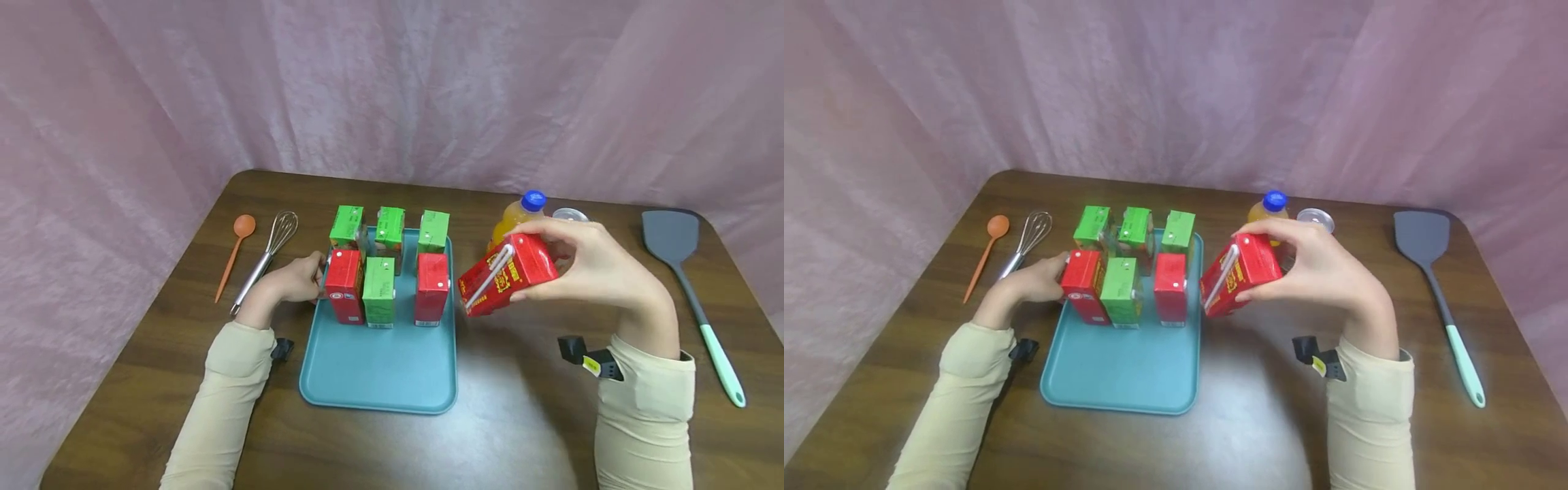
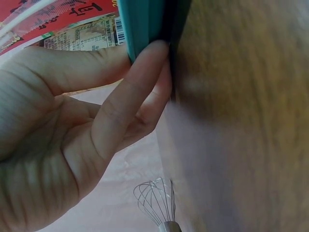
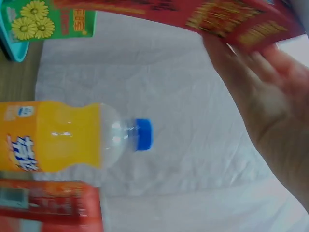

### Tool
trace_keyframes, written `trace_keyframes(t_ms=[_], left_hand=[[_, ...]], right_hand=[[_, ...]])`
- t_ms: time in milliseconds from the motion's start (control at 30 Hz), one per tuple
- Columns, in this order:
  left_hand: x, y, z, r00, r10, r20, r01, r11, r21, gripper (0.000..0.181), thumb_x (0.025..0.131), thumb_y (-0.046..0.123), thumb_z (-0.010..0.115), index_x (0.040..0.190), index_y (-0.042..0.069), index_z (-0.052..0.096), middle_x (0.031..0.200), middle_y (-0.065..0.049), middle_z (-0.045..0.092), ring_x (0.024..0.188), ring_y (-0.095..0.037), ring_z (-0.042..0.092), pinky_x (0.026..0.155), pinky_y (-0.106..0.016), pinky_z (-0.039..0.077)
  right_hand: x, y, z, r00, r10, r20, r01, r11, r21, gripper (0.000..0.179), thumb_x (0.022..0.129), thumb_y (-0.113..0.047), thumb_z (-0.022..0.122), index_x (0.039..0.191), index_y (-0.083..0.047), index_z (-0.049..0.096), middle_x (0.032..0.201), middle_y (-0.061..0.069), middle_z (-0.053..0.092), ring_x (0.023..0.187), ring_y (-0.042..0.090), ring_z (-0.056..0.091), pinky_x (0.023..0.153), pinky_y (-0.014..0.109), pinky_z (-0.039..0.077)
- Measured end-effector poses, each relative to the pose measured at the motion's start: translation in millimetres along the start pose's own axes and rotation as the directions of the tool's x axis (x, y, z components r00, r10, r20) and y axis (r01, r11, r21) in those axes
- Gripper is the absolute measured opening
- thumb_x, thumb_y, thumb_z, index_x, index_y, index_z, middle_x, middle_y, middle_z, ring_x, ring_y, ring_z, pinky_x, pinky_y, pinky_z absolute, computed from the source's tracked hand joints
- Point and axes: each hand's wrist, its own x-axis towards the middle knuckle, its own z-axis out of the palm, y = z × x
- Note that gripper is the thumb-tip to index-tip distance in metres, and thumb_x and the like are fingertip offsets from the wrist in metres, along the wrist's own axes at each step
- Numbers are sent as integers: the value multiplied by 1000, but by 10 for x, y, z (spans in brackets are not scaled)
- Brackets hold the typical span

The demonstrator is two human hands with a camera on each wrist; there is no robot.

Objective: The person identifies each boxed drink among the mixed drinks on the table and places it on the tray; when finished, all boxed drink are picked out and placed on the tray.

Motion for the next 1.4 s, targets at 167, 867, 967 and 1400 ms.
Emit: trace_keyframes(t_ms=[167,867,967,1400], left_hand=[[-5,-13,13,1000,-12,3,12,1000,0,47,78,-6,58,120,-9,36,84,-14,53,71,-20,56,64,-32,51],[33,10,-11,1000,-11,14,11,1000,22,52,80,-3,62,124,-8,34,87,-14,53,70,-19,57,66,-31,50],[42,0,-15,1000,-15,22,15,1000,11,53,79,-3,62,124,-8,34,89,-15,53,71,-20,58,67,-31,50],[71,-11,-18,1000,-11,12,10,999,45,51,76,-3,60,122,-7,36,89,-15,57,71,-19,58,67,-31,49]], right_hand=[[-1,-299,-84,984,-92,-152,70,986,-148,75,46,-12,93,116,-15,64,98,-10,64,75,5,62,62,16,51],[353,-1055,673,867,-422,-265,430,902,-28,66,53,-27,91,110,-5,65,98,0,68,84,9,63,73,24,52],[434,-1088,878,882,-388,-268,416,908,53,65,53,-26,91,108,-3,65,97,4,68,84,9,63,72,22,52],[603,-1002,1645,957,-289,-30,288,957,-31,60,60,-36,86,108,-7,63,95,-2,65,81,4,59,68,12,48]])
